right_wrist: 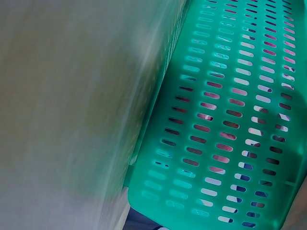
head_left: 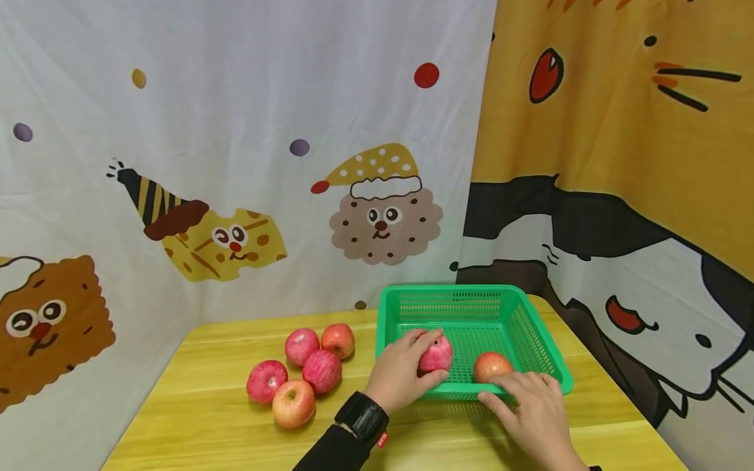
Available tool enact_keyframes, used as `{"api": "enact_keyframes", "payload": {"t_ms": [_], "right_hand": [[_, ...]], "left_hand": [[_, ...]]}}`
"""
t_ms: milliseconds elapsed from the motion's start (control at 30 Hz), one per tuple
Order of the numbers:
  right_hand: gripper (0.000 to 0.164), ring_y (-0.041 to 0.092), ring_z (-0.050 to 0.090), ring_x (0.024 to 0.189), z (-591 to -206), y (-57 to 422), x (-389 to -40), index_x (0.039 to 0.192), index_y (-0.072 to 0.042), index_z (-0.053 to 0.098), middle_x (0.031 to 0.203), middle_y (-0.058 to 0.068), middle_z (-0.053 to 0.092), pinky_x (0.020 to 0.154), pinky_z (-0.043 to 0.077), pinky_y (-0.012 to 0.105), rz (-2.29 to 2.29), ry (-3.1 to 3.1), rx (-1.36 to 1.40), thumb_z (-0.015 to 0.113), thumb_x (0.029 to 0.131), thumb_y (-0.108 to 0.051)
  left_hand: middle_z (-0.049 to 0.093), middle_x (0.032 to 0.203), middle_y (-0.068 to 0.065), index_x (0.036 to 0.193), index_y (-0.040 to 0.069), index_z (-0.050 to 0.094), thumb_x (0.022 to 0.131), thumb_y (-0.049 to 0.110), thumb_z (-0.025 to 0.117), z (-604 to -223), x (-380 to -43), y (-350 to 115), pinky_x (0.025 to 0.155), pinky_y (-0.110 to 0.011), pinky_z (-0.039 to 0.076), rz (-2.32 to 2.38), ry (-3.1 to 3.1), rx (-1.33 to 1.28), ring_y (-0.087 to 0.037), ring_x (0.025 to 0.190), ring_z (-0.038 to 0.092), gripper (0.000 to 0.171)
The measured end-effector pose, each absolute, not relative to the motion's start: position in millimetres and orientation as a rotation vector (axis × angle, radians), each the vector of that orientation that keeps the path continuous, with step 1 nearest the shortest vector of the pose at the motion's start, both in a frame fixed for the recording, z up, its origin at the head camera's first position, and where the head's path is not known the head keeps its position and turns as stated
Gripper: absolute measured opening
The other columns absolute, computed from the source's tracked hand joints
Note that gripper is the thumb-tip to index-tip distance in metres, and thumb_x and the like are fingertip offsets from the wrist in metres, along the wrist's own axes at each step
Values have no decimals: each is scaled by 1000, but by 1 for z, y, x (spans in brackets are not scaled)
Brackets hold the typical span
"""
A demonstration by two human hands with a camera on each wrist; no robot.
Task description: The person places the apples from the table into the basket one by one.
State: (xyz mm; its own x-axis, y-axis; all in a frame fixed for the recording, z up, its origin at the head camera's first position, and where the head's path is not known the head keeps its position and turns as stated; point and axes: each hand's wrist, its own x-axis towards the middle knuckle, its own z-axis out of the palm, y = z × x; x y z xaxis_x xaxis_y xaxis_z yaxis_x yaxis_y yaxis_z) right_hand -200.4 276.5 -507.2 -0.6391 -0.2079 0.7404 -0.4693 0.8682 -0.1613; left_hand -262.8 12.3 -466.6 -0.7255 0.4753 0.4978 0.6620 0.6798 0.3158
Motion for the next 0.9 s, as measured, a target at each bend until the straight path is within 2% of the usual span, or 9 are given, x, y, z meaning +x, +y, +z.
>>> {"api": "enact_keyframes", "payload": {"t_ms": [200, 400, 500, 633, 900], "right_hand": [[32, 18, 57, 81, -507, 276, -201, 93, -21, 75, 92, -5, 71, 81, 34, 50, 451, -2265, 490, 82, 72, -45], [32, 18, 57, 82, -507, 277, -200, 93, -21, 75, 92, -6, 71, 81, 34, 50, 455, -2268, 492, 82, 72, -45], [32, 18, 57, 82, -507, 277, -200, 93, -22, 75, 93, -5, 71, 81, 34, 50, 451, -2264, 488, 82, 72, -45], [32, 18, 57, 84, -508, 277, -200, 93, -22, 75, 93, -4, 72, 82, 34, 50, 454, -2263, 486, 82, 71, -45], [33, 18, 57, 83, -507, 277, -199, 94, -22, 75, 93, -6, 71, 83, 34, 50, 471, -2270, 488, 82, 71, -45]], "left_hand": [[56, 132, -2, 148, 32, 46, 92, 59, 58, -467, -260, 13, 86, -46, 52, -551, -2541, -913, -20, 108, 55, 63], [66, 117, 8, 119, 36, 71, 99, 57, 46, -467, -255, 12, 83, -39, 49, -404, -2552, -968, -16, 103, 53, 38], [67, 113, 10, 112, 38, 74, 100, 56, 45, -467, -254, 12, 81, -37, 48, -395, -2561, -967, -14, 101, 52, 35], [67, 112, 10, 112, 40, 73, 100, 57, 44, -468, -254, 12, 80, -37, 47, -394, -2567, -964, -14, 100, 51, 36], [67, 112, 11, 109, 35, 75, 99, 56, 47, -468, -253, 12, 78, -35, 46, -426, -2562, -953, -13, 99, 51, 36]]}}
